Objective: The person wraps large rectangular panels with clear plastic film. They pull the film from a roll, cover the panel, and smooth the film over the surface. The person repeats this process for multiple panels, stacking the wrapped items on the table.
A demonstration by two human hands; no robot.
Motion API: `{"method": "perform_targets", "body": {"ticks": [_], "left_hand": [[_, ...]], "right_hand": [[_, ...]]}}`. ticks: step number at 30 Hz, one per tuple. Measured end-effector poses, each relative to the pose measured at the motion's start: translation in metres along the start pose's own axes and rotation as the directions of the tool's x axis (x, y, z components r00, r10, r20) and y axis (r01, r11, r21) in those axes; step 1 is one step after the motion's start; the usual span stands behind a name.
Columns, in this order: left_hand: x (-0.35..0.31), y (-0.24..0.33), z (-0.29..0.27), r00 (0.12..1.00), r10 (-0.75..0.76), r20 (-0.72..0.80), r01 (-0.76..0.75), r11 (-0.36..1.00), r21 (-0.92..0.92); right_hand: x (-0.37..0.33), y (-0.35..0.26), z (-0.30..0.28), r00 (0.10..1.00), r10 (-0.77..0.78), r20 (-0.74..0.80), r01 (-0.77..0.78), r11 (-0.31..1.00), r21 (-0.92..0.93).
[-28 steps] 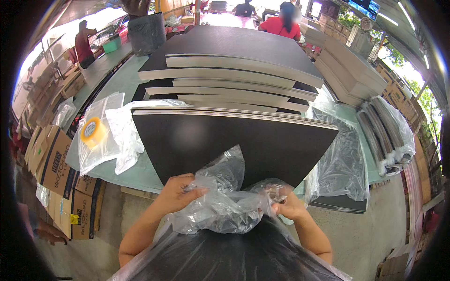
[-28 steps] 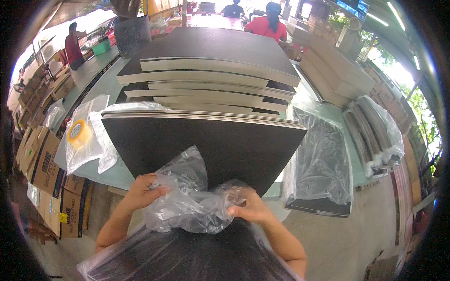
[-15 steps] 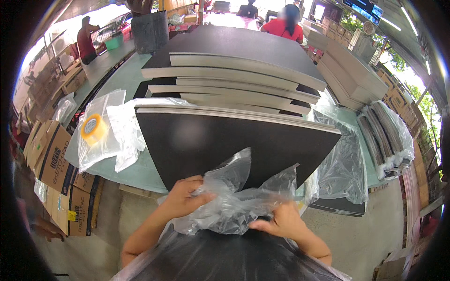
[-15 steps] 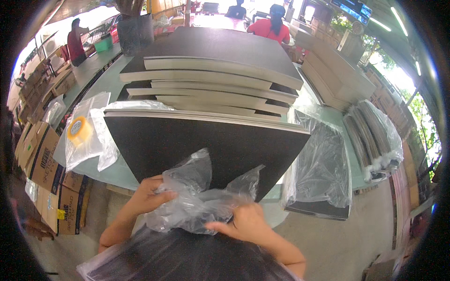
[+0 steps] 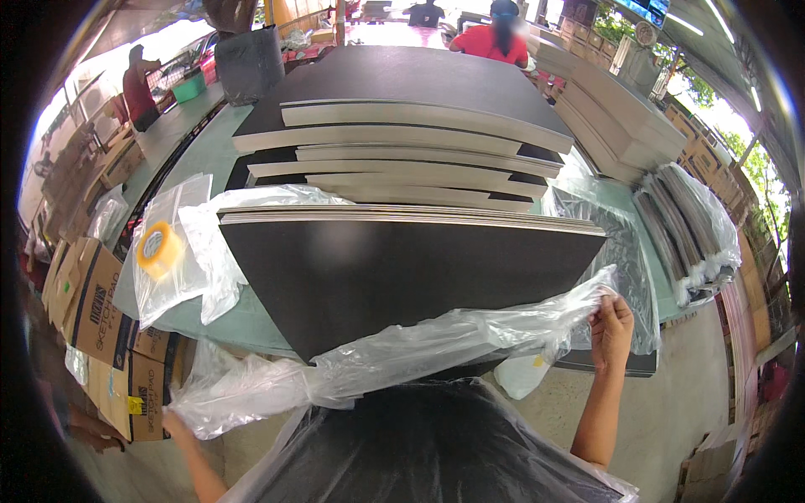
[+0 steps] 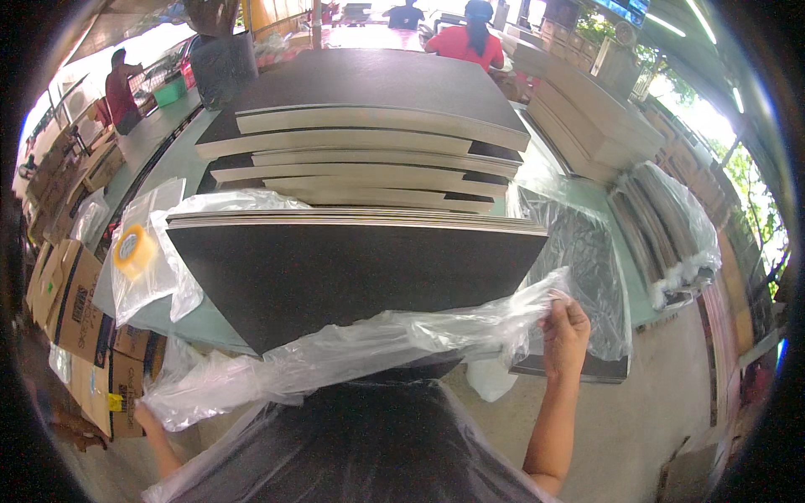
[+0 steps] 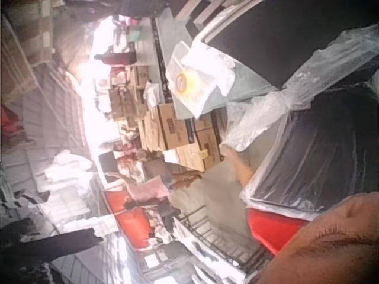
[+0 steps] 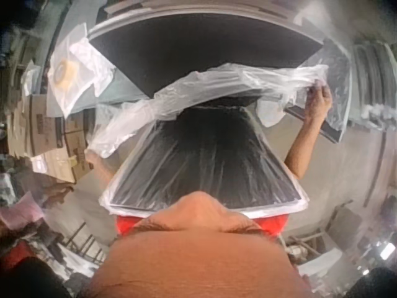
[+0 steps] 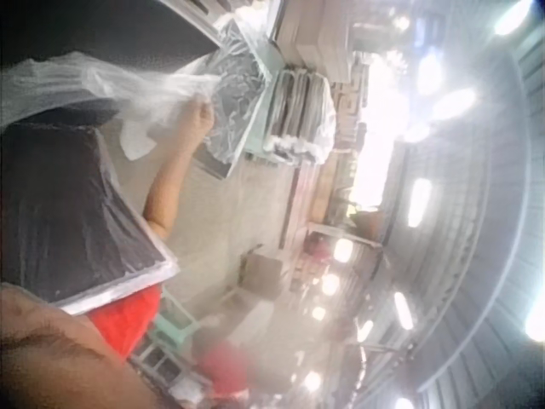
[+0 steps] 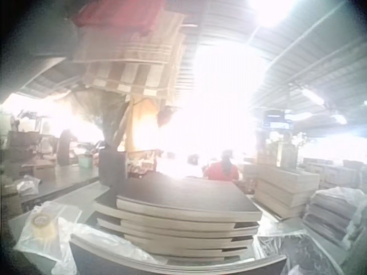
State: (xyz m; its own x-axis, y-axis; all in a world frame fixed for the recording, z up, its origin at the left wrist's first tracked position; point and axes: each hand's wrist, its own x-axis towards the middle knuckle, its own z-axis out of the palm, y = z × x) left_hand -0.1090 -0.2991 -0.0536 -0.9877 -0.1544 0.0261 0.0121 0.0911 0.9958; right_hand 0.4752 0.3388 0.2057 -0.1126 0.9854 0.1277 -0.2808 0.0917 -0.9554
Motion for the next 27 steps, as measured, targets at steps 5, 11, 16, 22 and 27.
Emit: {"method": "perform_targets", "body": {"ticks": [5, 11, 16, 22, 27], "left_hand": [[-0.087, 0.211, 0.169, 0.943, 0.319, 0.096, -0.333, 0.910, 0.247], [-0.273, 0.362, 0.304, 0.168, 0.811, 0.560, -0.812, 0.436, -0.388], [-0.317, 0.368, 0.329, -0.230, 0.375, 0.898, -0.455, 0.774, -0.440], [-0.319, 0.346, 0.353, -0.183, 0.481, 0.857, -0.660, 0.586, -0.470], [-0.340, 0.258, 0.350, -0.653, -0.321, 0.686, -0.745, 0.435, -0.506]], "right_hand": [[-0.025, 0.003, 0.055, 0.944, 0.042, 0.326, 0.049, 0.963, -0.266], [-0.058, -0.004, 0.114, 0.729, 0.157, 0.666, 0.011, 0.971, -0.240], [-0.072, -0.020, 0.129, 0.706, 0.171, 0.687, 0.095, 0.938, -0.332], [-0.063, -0.032, 0.121, 0.735, -0.211, 0.644, 0.620, 0.594, -0.512], [-0.058, -0.026, 0.134, 0.834, 0.120, 0.539, -0.234, 0.961, 0.147]]}}
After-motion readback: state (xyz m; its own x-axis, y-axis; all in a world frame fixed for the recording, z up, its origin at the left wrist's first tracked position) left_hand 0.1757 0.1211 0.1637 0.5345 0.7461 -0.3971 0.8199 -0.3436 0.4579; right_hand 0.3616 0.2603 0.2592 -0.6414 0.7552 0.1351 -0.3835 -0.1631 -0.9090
